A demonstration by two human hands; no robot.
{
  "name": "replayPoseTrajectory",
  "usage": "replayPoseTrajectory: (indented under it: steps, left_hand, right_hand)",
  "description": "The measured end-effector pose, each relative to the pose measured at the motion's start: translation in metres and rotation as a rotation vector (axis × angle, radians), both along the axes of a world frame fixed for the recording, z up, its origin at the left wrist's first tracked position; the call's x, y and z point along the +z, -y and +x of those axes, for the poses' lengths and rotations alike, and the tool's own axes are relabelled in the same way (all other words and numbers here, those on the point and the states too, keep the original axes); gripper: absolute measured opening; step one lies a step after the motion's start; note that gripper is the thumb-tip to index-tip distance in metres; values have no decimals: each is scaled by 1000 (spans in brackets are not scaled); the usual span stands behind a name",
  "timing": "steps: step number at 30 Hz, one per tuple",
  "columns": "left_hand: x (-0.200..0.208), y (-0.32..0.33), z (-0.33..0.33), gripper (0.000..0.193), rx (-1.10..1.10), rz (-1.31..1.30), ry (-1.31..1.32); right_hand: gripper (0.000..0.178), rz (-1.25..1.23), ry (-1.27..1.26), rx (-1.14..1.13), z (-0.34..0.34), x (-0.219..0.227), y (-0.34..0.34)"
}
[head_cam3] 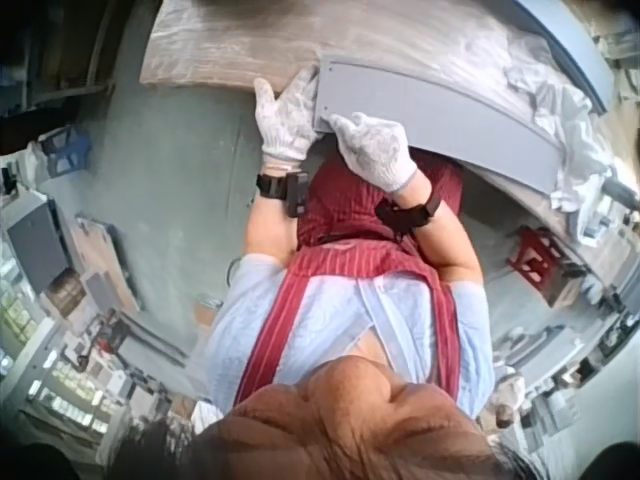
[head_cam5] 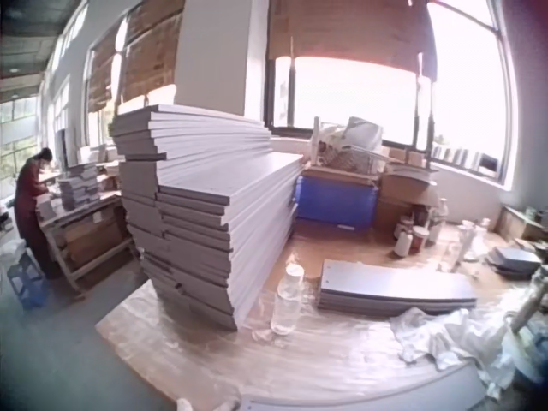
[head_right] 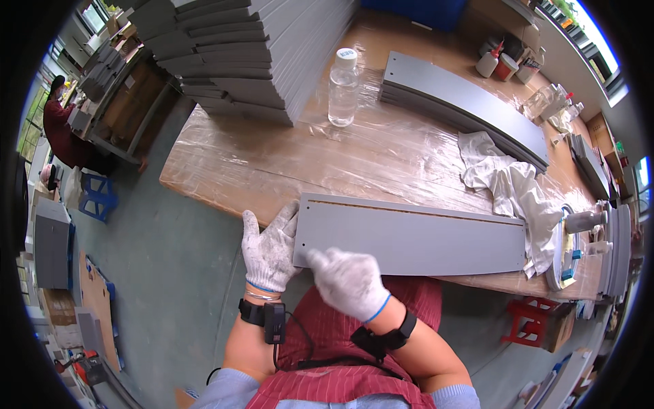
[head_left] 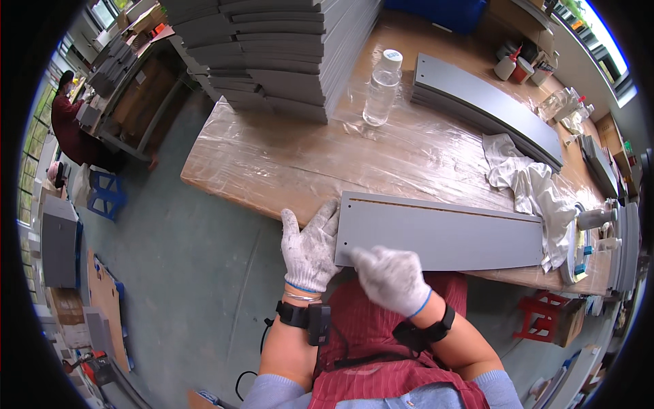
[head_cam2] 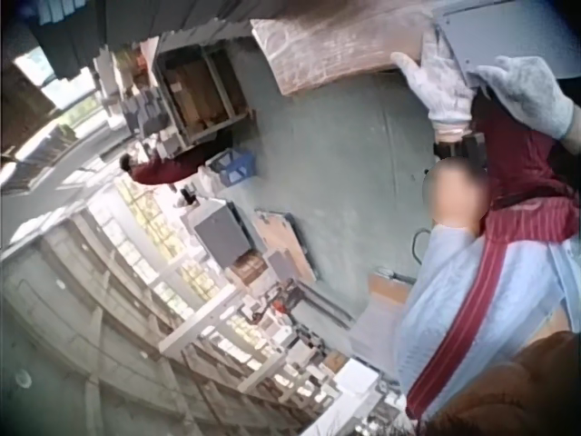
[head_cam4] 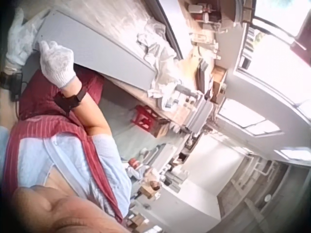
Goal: The person sands the edges of a gray metal panel using a blue sanding block, then wipes the surface with a white cloth. They repeat this process on multiple panels, stacking the finished ones on the table.
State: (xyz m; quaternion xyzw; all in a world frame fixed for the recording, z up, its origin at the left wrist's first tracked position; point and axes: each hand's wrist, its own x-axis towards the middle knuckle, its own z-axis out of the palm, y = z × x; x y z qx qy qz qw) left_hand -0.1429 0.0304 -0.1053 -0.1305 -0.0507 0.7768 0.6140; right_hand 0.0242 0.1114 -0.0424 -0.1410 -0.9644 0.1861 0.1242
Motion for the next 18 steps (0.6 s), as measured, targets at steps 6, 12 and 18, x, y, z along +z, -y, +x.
replayPoseTrajectory:
  steps: [6,12,18]
  left_hand:
    - [5,-2,2,87,-5,-119,-327]
    - [27,-18,35,73,60,-695,-1249]
    - [22,27,4,77,97,-777,-1371]
  right_hand:
    - [22,-142,-196,-85,4,6,-16]
    - [32,-122,1,-390,-17,-8,-44]
    - [17,84,-81,-758,79,-28,-82]
